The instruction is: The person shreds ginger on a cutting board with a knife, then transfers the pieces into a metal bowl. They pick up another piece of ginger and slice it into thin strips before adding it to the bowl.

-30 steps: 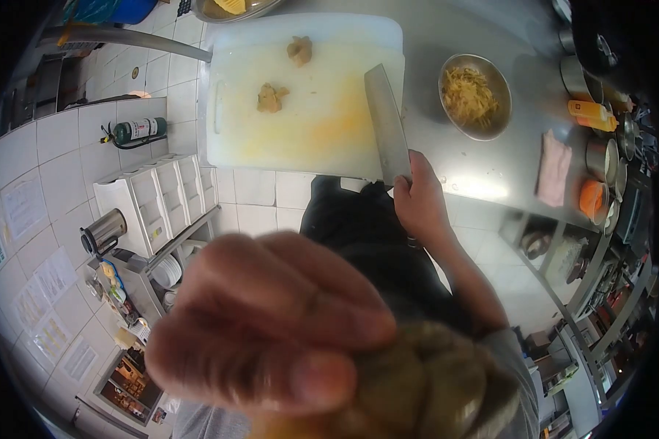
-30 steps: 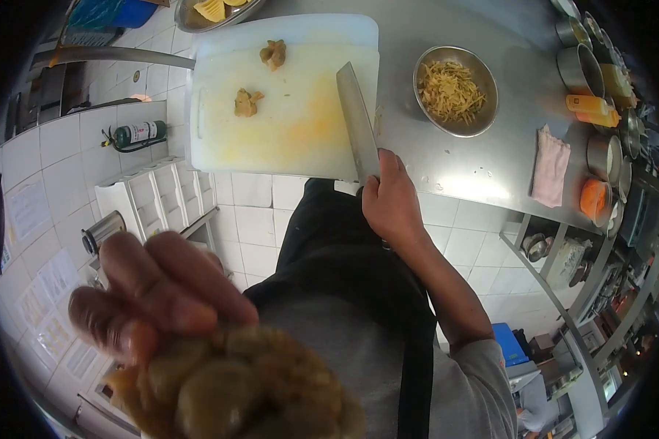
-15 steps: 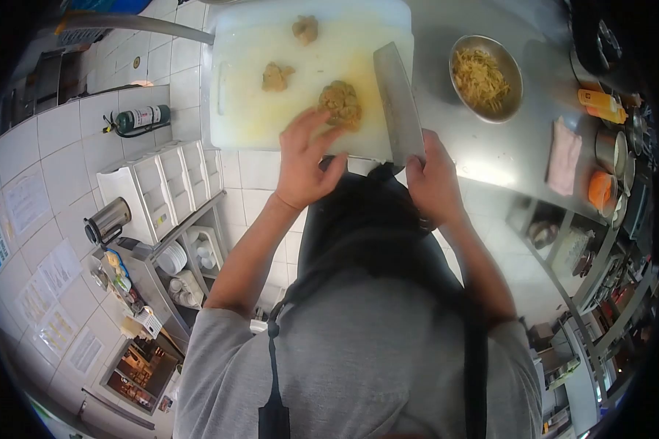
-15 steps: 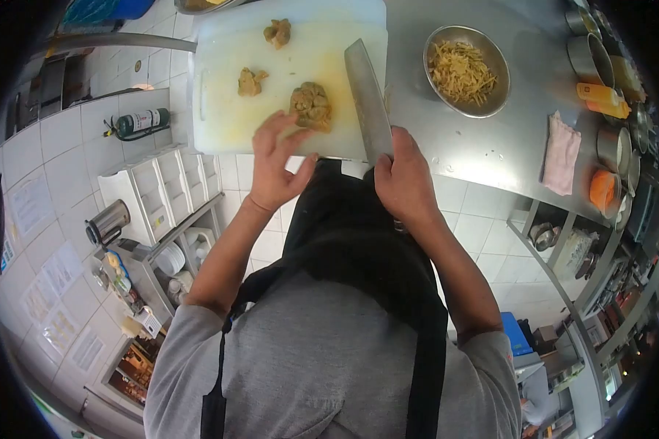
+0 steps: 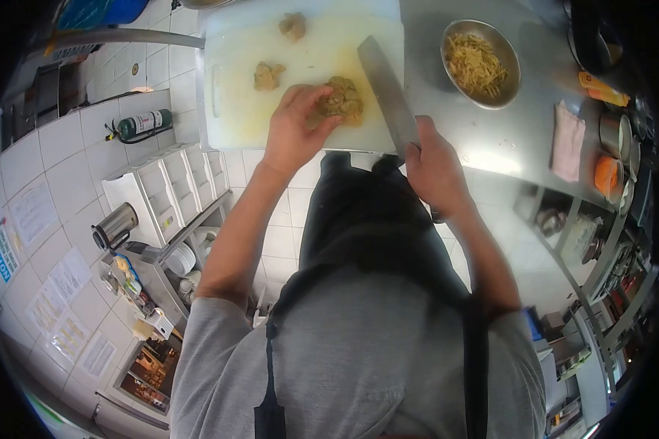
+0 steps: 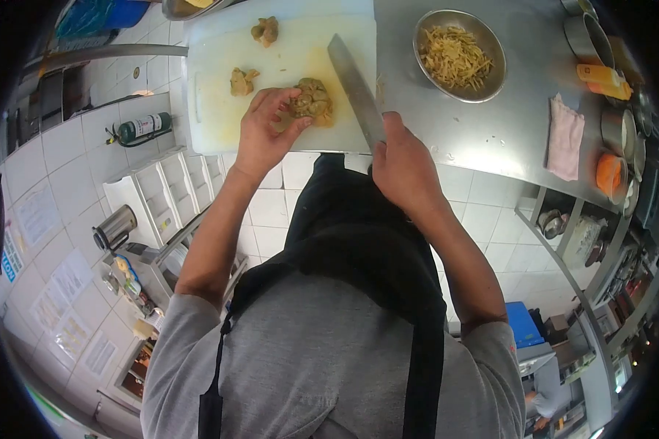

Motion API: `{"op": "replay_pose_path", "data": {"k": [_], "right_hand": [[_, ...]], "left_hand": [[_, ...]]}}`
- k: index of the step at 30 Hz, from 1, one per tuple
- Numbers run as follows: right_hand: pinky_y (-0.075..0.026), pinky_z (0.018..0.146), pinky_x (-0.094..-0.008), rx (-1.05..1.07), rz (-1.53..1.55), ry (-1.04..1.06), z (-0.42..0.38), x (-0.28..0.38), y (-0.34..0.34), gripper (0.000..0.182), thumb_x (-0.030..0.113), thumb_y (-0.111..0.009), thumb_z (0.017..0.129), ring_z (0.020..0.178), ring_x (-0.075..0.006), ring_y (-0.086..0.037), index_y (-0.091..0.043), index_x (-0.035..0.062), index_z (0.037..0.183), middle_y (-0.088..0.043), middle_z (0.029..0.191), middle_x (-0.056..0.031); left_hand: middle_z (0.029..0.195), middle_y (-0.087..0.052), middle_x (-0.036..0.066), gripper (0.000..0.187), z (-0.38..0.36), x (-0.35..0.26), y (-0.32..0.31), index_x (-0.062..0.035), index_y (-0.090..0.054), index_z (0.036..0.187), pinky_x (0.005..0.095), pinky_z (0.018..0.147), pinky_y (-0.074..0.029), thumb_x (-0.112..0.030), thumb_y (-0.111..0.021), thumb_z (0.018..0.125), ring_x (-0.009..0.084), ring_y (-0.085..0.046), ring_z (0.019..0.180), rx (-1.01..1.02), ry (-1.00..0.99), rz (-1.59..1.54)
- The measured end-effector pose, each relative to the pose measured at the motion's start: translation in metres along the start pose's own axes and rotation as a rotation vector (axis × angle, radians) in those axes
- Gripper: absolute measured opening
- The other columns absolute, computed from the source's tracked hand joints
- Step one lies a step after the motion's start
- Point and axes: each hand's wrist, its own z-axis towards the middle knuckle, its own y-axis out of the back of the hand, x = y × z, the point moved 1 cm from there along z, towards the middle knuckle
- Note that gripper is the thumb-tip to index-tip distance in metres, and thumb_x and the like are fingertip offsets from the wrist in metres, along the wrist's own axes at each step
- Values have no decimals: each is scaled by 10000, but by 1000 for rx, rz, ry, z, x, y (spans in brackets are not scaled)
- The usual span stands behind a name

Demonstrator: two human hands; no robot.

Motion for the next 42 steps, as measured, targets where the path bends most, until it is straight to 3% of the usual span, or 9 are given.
{"op": "replay_pose_path", "data": {"k": [7, 11, 18, 21, 25, 37, 39, 42], "right_hand": [[-581, 910, -653, 9, -89, 101, -19, 15, -5, 322, 28, -539, 1042, 1010, -576, -721, -503, -19, 1359, -699, 1196, -361], [-599, 862, -641, 6, -125, 4, -36, 21, 0, 314, 2, -530, 1024, 972, -563, -734, -508, -12, 1337, -701, 1167, -339], [-640, 717, -518, -88, -179, 111, -51, 30, 3, 313, -5, -586, 974, 845, -449, -768, -525, -13, 1281, -680, 1076, -261], [-640, 655, -460, -105, -210, 152, -60, 32, 2, 302, 8, -614, 970, 772, -382, -773, -537, -16, 1261, -683, 1056, -236], [-630, 594, -402, -119, -256, 147, -67, 34, 1, 306, 13, -637, 969, 704, -308, -770, -542, -26, 1257, -689, 1024, -208], [-625, 587, -393, -172, -208, 195, -43, 33, -7, 258, 28, -625, 978, 708, -303, -780, -547, -17, 1220, -695, 1019, -202], [-629, 594, -394, -148, -202, 190, -48, 31, -4, 260, 27, -624, 979, 712, -306, -783, -547, -20, 1223, -698, 1024, -203], [-636, 601, -396, -110, -211, 176, -54, 25, -3, 249, 25, -624, 981, 719, -310, -787, -546, -21, 1213, -702, 1022, -204]], "left_hand": [[1291, -725, 70, 487, 22, -13, 17, -127, -759, 1323, 363, 813, -605, -126, -937, 870, 233, -739, 1036, 180, -44, 135], [1289, -712, 87, 461, 34, -26, 19, -120, -756, 1321, 395, 885, -627, -118, -908, 886, 277, -741, 1103, 314, -138, 59], [1290, -708, 155, 501, 53, -37, 10, -69, -734, 1344, 444, 1007, -617, -121, -859, 861, 384, -722, 1182, 419, -176, 236], [1261, -710, 105, 465, 58, -33, 7, -122, -760, 1280, 460, 945, -628, -156, -868, 829, 363, -732, 1121, 379, -265, 269], [1258, -723, 112, 479, 57, -30, 3, -100, -754, 1282, 456, 940, -632, -150, -866, 818, 362, -738, 1117, 399, -238, 261], [1262, -738, 122, 450, 60, -33, 1, -83, -760, 1264, 438, 916, -645, -124, -848, 825, 354, -762, 1086, 387, -194, 211], [1297, -725, 172, 475, 59, -34, 3, -30, -750, 1293, 426, 966, -632, -75, -836, 828, 362, -761, 1128, 405, -158, 207], [1310, -725, 173, 451, 59, -37, 4, -37, -751, 1268, 425, 977, -634, -78, -837, 827, 360, -766, 1141, 414, -94, 186]]}}
